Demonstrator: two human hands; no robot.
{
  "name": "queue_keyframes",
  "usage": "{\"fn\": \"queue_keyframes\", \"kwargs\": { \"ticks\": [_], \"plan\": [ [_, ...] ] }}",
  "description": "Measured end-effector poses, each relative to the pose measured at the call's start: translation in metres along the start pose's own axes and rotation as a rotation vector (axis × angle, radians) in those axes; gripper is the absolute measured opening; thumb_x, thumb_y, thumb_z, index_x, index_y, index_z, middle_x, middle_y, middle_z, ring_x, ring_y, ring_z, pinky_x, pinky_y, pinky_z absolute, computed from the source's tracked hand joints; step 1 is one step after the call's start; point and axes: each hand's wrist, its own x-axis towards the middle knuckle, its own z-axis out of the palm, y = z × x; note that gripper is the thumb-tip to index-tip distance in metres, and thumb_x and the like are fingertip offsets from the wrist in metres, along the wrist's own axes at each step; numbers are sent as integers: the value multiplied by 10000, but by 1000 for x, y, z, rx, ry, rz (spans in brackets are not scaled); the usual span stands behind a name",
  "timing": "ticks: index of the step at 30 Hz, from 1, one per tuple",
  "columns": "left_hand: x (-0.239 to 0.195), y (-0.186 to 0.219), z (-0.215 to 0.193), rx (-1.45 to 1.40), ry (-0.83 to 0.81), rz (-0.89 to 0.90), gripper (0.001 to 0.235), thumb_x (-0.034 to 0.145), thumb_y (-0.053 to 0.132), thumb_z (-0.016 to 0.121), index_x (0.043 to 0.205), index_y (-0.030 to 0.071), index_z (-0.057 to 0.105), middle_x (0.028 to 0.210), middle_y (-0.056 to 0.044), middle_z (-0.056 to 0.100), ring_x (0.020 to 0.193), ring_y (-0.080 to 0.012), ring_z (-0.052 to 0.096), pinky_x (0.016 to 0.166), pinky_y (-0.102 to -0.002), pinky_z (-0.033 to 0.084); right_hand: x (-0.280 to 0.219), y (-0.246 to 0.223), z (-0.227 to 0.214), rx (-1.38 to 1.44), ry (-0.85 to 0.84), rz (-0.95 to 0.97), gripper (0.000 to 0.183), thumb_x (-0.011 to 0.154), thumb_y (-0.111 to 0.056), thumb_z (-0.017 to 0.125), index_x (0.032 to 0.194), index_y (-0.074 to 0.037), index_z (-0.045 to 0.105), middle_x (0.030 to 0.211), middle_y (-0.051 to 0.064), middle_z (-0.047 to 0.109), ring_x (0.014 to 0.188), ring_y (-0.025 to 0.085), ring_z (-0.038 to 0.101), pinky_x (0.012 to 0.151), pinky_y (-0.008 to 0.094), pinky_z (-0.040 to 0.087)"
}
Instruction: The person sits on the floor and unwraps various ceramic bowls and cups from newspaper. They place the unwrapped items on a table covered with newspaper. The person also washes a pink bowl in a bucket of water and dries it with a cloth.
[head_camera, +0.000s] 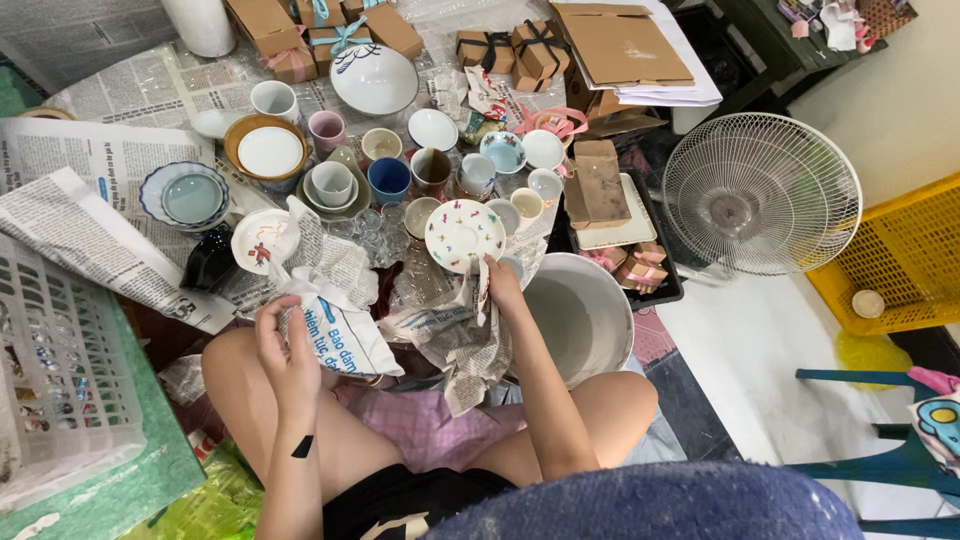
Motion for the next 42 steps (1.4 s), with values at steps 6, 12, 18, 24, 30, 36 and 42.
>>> {"fn": "queue_keyframes", "kwargs": {
  "ticks": [6,12,18,24,30,36,42],
  "plan": [
    [1,-5,0,7,-5,22,183,1067,76,537,1218,-20,577,1251,-86,587,1164,-165,546,1046,-295,423,3,3,6,111,-9,54,554,1061,-428,488,1025,83,698,802,136,699,685,208,635,712,357,512],
    [-2,-4,3,7,-33,-18,171,1065,70,545,1211,-5,589,1228,-79,585,1103,-160,550,987,-288,435,-9,0,-2,22,-14,25,659,1045,-529,486,1083,85,722,873,145,759,789,199,698,780,307,526],
    [1,-5,4,132,-24,87,207,1040,95,628,1216,-7,592,1228,-101,585,1147,-190,567,1021,-307,442,-19,11,-23,145,-48,117,692,1023,-535,531,1113,123,728,974,201,764,855,223,688,763,340,540],
    [2,-12,11,155,-20,106,194,1043,97,642,1204,-5,604,1223,-110,605,1158,-217,579,1034,-333,443,-6,10,-2,510,-262,8,466,1063,-352,531,1202,68,676,1010,123,742,849,192,677,766,342,535],
    [3,-14,6,174,-3,103,198,1040,97,636,1207,-6,610,1211,-120,608,1153,-230,580,1032,-342,439,-12,-8,8,252,-90,4,472,1075,-328,465,1128,76,704,963,137,764,817,181,695,765,327,545],
    [6,-12,-8,152,19,103,199,1052,86,609,1222,-15,588,1249,-127,599,1208,-240,570,1091,-353,426,-38,-4,-3,277,-64,-147,435,1061,-318,484,1204,49,667,1058,110,748,926,162,672,865,323,519],
    [8,-9,-15,157,71,85,195,1062,69,587,1236,-20,587,1268,-126,611,1224,-231,569,1107,-350,420,-81,47,-39,32,-374,-163,461,1055,-352,516,1222,49,670,1098,134,743,985,160,643,936,320,509]
  ]
}}
